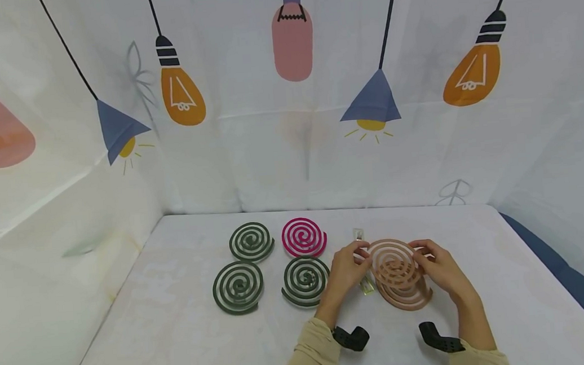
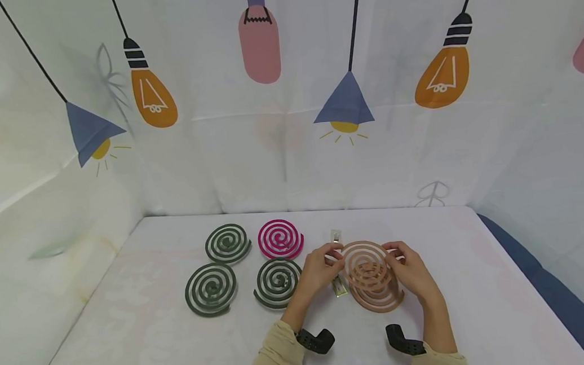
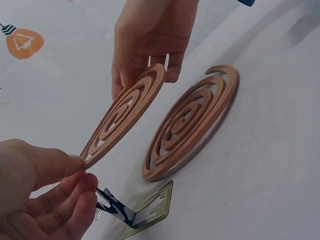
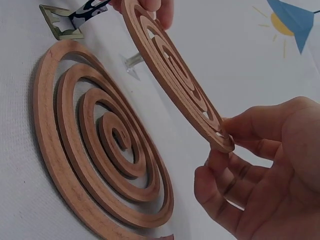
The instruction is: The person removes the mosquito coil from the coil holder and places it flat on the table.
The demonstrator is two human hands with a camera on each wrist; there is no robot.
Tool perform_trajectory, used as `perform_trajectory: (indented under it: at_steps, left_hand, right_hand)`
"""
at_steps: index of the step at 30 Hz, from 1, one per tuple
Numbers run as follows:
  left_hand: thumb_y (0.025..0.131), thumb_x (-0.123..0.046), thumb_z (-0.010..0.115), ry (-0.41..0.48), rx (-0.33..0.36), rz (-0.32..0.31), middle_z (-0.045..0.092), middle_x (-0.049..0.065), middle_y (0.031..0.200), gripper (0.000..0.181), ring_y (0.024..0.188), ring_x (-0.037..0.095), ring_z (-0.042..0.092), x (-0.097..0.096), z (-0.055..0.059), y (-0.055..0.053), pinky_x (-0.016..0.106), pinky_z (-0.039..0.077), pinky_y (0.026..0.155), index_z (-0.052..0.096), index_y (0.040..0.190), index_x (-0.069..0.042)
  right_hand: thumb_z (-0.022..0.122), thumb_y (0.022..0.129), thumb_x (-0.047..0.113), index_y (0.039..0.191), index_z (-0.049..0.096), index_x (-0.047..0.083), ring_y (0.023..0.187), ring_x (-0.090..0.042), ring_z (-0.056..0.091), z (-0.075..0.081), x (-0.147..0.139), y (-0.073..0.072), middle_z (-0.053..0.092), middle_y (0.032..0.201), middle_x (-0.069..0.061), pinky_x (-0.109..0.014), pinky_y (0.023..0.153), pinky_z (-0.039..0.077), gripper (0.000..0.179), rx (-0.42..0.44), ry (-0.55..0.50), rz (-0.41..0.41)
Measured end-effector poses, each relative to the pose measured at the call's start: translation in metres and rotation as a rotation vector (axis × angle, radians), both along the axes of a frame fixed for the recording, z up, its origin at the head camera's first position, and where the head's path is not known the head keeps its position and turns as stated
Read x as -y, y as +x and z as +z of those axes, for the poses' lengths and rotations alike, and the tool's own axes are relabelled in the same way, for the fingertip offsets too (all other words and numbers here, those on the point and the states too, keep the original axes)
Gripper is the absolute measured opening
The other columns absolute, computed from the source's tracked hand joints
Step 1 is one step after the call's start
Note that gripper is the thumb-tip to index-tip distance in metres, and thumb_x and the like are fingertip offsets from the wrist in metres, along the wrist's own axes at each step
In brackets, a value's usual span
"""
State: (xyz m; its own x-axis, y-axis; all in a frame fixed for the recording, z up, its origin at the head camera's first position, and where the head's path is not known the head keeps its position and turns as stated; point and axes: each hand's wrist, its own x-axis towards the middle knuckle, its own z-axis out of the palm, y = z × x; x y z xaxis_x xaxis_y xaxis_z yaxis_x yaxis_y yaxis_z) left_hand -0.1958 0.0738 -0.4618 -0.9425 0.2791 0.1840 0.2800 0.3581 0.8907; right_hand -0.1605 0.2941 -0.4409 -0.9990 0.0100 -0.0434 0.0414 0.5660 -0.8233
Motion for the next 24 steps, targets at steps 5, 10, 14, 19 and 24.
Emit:
perform_trajectory:
  at_steps: [5, 10, 14, 19, 24]
  left_hand:
    - [0.085, -0.008, 0.067, -0.007, 0.002, -0.003, 0.070, 0.004, 0.091, 0.029, 0.074, 0.006, 0.068, -0.0012, -0.0001, 0.0014, 0.012, 0.047, 0.057, 0.065, 0.114, -0.009]
    - [0.085, -0.009, 0.067, -0.021, 0.010, -0.003, 0.070, 0.003, 0.090, 0.029, 0.074, 0.006, 0.068, -0.0020, -0.0006, 0.0027, 0.013, 0.047, 0.058, 0.065, 0.114, -0.010]
    - [0.085, -0.008, 0.067, -0.024, 0.006, 0.001, 0.070, 0.003, 0.090, 0.029, 0.074, 0.006, 0.067, -0.0027, -0.0008, 0.0035, 0.013, 0.047, 0.058, 0.065, 0.114, -0.009]
    - [0.085, -0.008, 0.067, -0.035, -0.002, 0.002, 0.070, 0.003, 0.089, 0.029, 0.073, 0.005, 0.067, -0.0040, -0.0016, 0.0037, 0.012, 0.047, 0.060, 0.065, 0.114, -0.008]
    - [0.084, -0.009, 0.068, -0.061, -0.013, -0.003, 0.071, 0.003, 0.089, 0.029, 0.073, 0.003, 0.066, -0.0053, -0.0040, 0.0045, 0.012, 0.046, 0.061, 0.066, 0.114, -0.009]
  right_hand:
    - [0.044, 0.100, 0.023, 0.130, 0.045, 0.001, 0.082, -0.008, 0.057, -0.0016, -0.0025, 0.0000, 0.052, 0.111, -0.019, -0.023, 0.069, 0.051, 0.037, -0.001, 0.018, 0.000]
    - [0.044, 0.100, 0.024, 0.129, 0.045, 0.002, 0.081, -0.008, 0.057, -0.0017, -0.0045, 0.0004, 0.053, 0.110, -0.018, -0.022, 0.068, 0.050, 0.036, 0.006, 0.037, -0.004]
    - [0.045, 0.100, 0.023, 0.129, 0.046, 0.001, 0.081, -0.010, 0.056, -0.0015, -0.0055, 0.0012, 0.055, 0.109, -0.018, -0.023, 0.068, 0.050, 0.036, 0.008, 0.049, 0.010]
    - [0.047, 0.099, 0.023, 0.128, 0.047, 0.000, 0.079, -0.009, 0.055, -0.0009, -0.0068, 0.0027, 0.056, 0.107, -0.017, -0.023, 0.067, 0.050, 0.037, 0.008, 0.062, 0.018]
    - [0.049, 0.099, 0.022, 0.128, 0.047, -0.001, 0.076, -0.008, 0.053, -0.0008, -0.0084, 0.0044, 0.058, 0.105, -0.017, -0.025, 0.065, 0.049, 0.037, 0.011, 0.071, 0.016]
